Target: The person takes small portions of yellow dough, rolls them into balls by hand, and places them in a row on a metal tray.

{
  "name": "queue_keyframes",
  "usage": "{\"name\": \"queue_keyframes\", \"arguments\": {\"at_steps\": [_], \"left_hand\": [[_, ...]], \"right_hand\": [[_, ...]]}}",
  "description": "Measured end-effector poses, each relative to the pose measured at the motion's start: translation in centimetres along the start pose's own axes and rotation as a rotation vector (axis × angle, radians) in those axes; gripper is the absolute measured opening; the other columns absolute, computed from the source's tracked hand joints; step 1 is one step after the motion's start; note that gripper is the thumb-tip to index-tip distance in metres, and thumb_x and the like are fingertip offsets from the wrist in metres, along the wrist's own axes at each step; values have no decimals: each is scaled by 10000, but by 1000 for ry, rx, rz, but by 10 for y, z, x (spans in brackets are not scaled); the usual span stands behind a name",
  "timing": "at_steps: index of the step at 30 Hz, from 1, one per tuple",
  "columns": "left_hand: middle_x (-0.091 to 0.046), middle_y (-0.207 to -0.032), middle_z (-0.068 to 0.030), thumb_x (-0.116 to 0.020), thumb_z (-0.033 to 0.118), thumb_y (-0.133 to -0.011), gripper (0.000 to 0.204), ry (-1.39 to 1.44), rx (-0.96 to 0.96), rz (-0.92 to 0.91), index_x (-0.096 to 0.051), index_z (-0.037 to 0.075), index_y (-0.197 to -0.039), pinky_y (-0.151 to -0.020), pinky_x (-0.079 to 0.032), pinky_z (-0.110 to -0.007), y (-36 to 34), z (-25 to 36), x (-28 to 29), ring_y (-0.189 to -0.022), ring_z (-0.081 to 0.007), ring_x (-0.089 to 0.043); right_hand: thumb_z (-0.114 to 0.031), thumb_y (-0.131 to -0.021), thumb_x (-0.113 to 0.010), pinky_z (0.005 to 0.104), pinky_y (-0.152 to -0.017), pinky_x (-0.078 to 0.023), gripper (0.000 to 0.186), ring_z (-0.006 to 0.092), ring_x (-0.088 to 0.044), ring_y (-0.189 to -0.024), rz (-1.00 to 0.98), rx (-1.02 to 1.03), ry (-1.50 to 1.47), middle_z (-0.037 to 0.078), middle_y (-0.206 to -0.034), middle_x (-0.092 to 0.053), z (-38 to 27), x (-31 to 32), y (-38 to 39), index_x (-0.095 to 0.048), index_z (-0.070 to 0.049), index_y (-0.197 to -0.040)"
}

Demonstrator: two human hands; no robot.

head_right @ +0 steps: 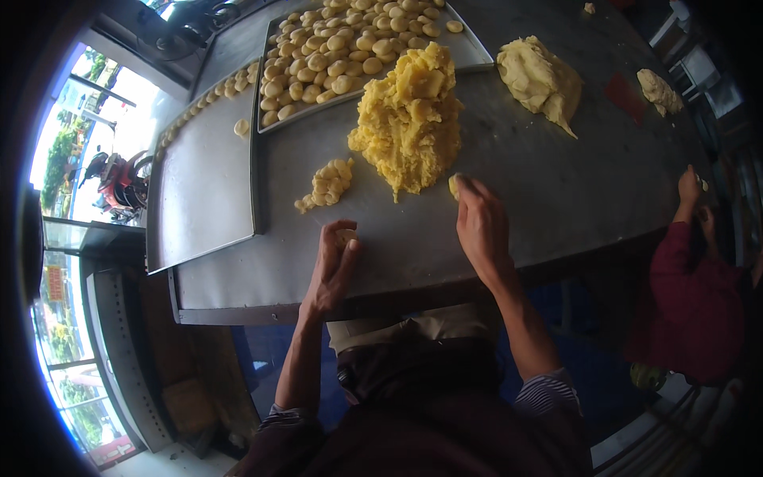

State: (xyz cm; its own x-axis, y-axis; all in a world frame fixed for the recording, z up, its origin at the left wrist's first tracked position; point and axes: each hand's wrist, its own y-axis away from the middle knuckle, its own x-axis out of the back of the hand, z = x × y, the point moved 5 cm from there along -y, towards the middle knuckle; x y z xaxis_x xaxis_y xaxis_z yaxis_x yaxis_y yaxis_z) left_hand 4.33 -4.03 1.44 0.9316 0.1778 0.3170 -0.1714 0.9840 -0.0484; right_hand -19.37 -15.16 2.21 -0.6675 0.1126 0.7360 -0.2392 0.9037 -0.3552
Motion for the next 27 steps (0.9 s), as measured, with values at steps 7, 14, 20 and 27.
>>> {"name": "queue_keyframes", "arguments": {"at_steps": [7,14,20,27], "left_hand": [[-582,-1054,-162,-577,91,-988,160,-516,-266,-79,-581,35,-1138,-946,-452,-431,1,10,-13,-1009,-357,-580],[-692,-1169,-158,-565,115,-1005,78,-552,-260,117,-600,59,-1047,-971,-447,-451,0,5,4,-1160,-330,-613],[-693,-1000,-93,-511,238,-1053,216,-465,-81,74,-623,59,-1096,-1004,-390,-445,-28,9,25,-1137,-321,-595],[-562,-1039,-116,-544,247,-1016,206,-822,-190,222,-602,57,-1069,-976,-331,-485,-68,7,0,-1008,-317,-502]], "right_hand": [[-238,-862,-750,445,-894,-508,628,379,-573,-1014,77,74,397,271,-1120,-576,-22,-52,-24,-506,137,-1303],[-88,-818,-737,458,-896,-525,486,384,-612,-1019,15,31,194,226,-1097,-601,3,-40,-34,-587,63,-1255],[22,-858,-673,426,-903,-533,451,391,-640,-1051,-118,-86,82,227,-1127,-649,12,-10,-35,-614,10,-1305],[96,-900,-593,405,-951,-539,403,388,-622,-1153,-104,23,38,201,-1292,-619,9,-11,-7,-618,33,-1298]]}}
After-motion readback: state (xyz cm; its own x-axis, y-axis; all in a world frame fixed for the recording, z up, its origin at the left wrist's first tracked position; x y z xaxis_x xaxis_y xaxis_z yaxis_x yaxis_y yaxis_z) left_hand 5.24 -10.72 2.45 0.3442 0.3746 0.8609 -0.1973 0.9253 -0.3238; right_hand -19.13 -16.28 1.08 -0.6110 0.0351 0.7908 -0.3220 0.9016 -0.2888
